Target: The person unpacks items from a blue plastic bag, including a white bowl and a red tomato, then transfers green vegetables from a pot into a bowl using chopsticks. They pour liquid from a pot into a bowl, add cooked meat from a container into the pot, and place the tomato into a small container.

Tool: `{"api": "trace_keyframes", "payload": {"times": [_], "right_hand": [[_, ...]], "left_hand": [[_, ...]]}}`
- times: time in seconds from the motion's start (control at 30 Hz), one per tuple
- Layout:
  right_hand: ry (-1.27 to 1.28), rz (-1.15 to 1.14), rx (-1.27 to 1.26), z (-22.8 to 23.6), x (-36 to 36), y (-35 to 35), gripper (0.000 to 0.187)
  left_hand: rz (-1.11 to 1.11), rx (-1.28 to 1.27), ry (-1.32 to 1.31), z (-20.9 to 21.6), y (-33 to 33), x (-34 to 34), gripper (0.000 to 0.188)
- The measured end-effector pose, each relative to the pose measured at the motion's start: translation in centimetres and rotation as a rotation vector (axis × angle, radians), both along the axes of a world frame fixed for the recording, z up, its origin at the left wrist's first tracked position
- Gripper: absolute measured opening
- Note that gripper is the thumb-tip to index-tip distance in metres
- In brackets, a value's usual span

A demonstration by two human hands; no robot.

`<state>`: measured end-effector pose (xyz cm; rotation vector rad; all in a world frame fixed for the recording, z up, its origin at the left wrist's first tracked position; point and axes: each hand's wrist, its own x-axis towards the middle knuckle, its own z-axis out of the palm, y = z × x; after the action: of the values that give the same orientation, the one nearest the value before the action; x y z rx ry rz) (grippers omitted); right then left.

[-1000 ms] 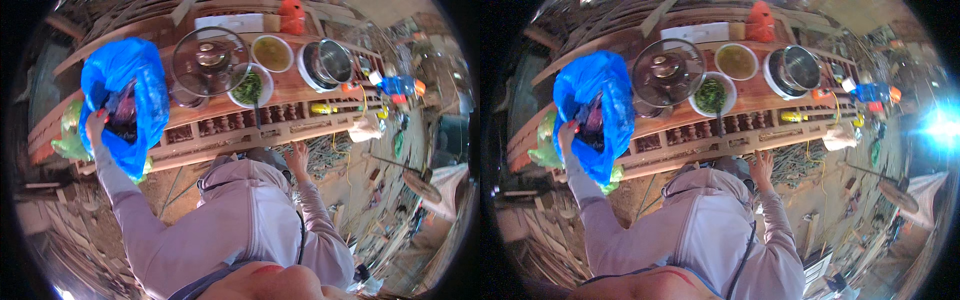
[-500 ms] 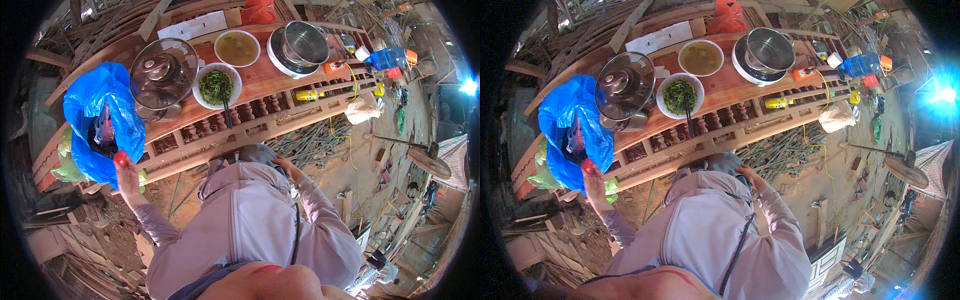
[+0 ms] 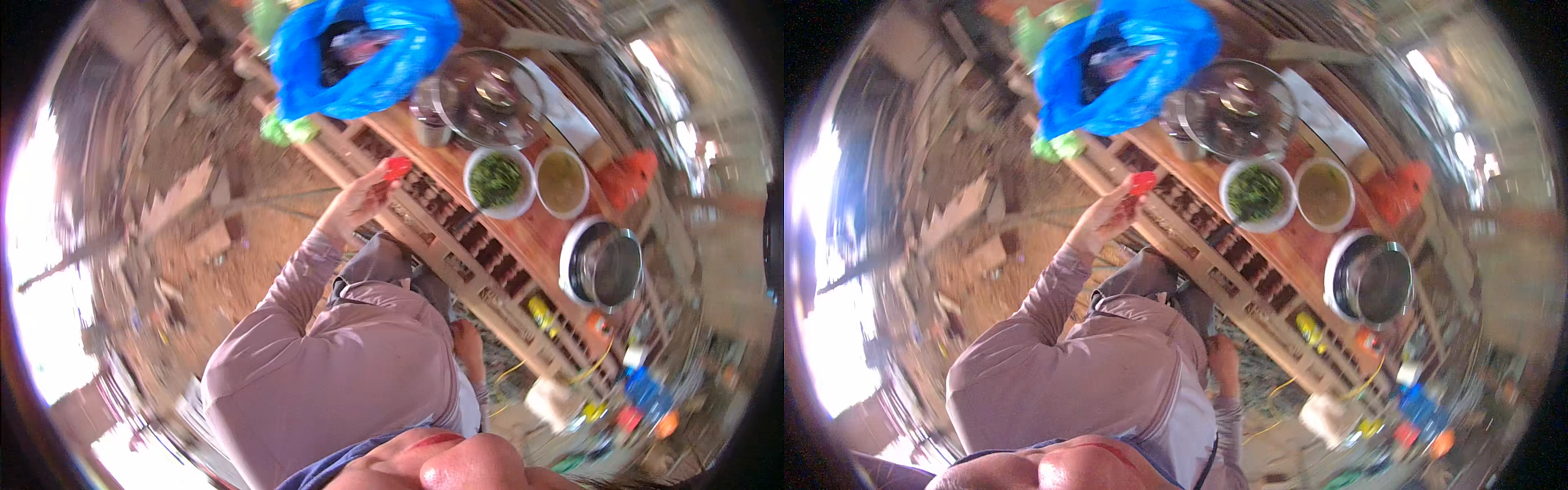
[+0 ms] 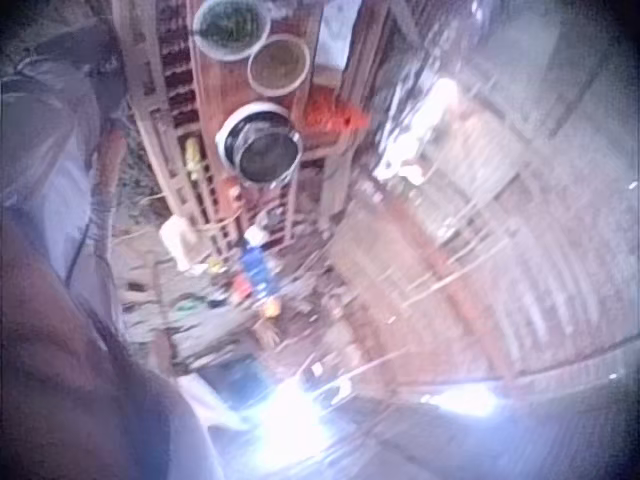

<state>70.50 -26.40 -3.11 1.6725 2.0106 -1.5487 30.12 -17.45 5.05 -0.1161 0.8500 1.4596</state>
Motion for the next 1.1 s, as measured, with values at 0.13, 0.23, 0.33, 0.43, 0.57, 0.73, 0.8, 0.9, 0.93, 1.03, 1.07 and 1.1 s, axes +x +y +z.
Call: {"api": "trace_keyframes", "payload": {"times": [0.13,0.23,0.33,0.43,0.57,0.73,0.8,0.9,0.93,1.03,1.07,1.1], "right_hand": [[0.239,0.101,0.023,4.0,-4.8,3.8,0.024],[0.186,0.204,-0.017,9.0,-9.9,7.2,0.026],[0.409,0.140,0.093,9.8,-13.1,8.0,0.027],[0.356,0.155,0.131,11.6,-17.5,10.1,0.029],[0.326,0.286,0.432,14.1,-27.5,14.8,0.025],[0.432,0.279,0.731,15.1,-43.8,24.9,0.011],[0.366,0.289,0.757,11.9,-49.9,30.2,0.013],[0.143,0.312,0.897,4.5,-57.0,36.9,0.041],[0.126,0.311,0.957,2.6,-58.5,38.4,0.050],[-0.249,0.493,0.588,0.6,-61.7,40.6,0.068],[-0.360,0.604,0.582,0.3,-62.2,41.8,0.051],[-0.300,0.573,0.631,0.1,-62.7,43.2,0.036]], "left_hand": [[0.177,-0.026,-0.028,0.6,-2.0,1.4,0.036],[0.257,-0.125,0.052,-0.5,-3.4,0.1,0.036],[0.282,-0.141,0.282,0.1,-2.2,-4.0,0.033],[0.306,-0.137,0.630,0.4,2.1,-9.6,0.037],[0.327,-0.064,1.239,-2.2,7.5,-18.5,0.043],[-0.201,0.105,1.594,-2.0,12.8,-26.2,0.047],[-0.442,0.178,1.594,-3.6,13.4,-27.7,0.051],[-0.600,0.227,1.597,-5.8,13.3,-28.2,0.047],[-0.536,0.244,1.571,-5.9,13.1,-28.0,0.046],[-0.504,0.224,1.552,-5.4,12.5,-28.4,0.047],[-0.477,0.236,1.540,-5.4,12.4,-28.6,0.048],[-0.469,0.233,1.518,-5.2,12.6,-28.7,0.047]]}}
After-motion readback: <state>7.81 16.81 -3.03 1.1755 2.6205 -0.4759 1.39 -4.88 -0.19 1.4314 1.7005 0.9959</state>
